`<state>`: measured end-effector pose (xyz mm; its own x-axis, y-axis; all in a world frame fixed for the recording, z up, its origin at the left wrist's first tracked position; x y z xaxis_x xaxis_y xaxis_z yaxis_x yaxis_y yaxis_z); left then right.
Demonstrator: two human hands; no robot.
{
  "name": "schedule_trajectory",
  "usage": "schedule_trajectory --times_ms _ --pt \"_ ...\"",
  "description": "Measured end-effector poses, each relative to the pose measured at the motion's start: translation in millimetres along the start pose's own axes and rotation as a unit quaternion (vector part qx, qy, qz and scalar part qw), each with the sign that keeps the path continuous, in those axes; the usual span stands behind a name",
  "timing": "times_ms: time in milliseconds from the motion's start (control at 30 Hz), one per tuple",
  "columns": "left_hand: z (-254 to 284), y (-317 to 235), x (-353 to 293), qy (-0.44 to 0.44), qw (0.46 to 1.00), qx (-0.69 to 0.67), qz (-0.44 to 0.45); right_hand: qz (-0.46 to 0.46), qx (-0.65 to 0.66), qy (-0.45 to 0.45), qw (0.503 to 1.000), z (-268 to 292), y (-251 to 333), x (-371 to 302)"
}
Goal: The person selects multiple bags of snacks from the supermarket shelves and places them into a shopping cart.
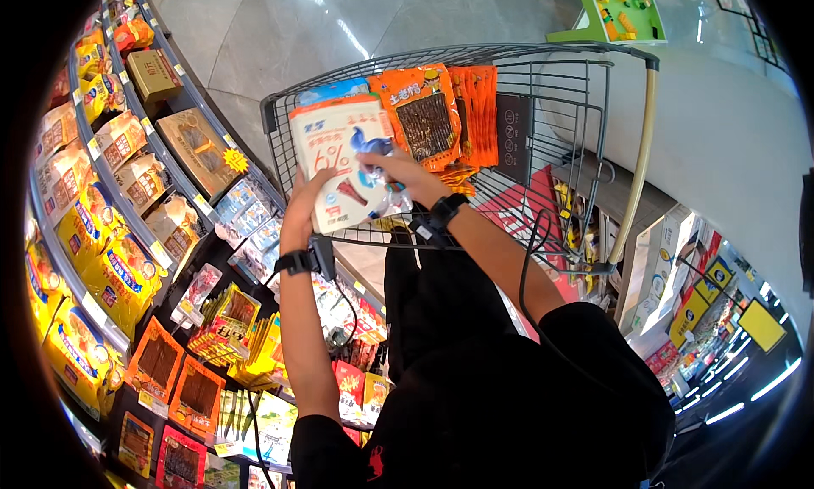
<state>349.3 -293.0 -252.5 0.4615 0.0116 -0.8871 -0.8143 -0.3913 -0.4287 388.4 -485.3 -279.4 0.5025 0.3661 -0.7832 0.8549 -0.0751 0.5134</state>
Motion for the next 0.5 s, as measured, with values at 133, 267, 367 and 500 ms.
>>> schedule_trajectory --times_ms 133,267,367,500 --pt "30.3 23.7 -2.2 -0.072 0.997 0.013 0.03 -0.007 0.023 0.109 0.994 -15.8 -35.6 38.7" --pt "46.9 33.0 -9.7 -0.065 0.998 0.001 -0.028 0.042 0.009 0.067 0.997 -19.5 -38.2 39.8" --pt "28.7 31.3 -34.5 -0.017 0.998 0.058 -0.032 0.088 -0.164 0.082 0.979 1.0 -4.2 7.8" --pt "10.8 77.8 -22.9 0.03 0.999 0.011 -0.014 0.065 -0.252 0.136 0.956 19.0 13.0 -13.8"
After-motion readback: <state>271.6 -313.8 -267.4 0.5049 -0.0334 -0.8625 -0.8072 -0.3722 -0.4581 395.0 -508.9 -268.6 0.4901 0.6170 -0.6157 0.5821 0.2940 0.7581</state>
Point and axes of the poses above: each hand's wrist, its own x-axis towards the middle knuckle, its own z-axis out of the back of the hand, y = z × x, the point moved 2 cm from there along x, towards the middle knuckle, and after that the axes turned 6 degrees about z, right-handed, at the moved point
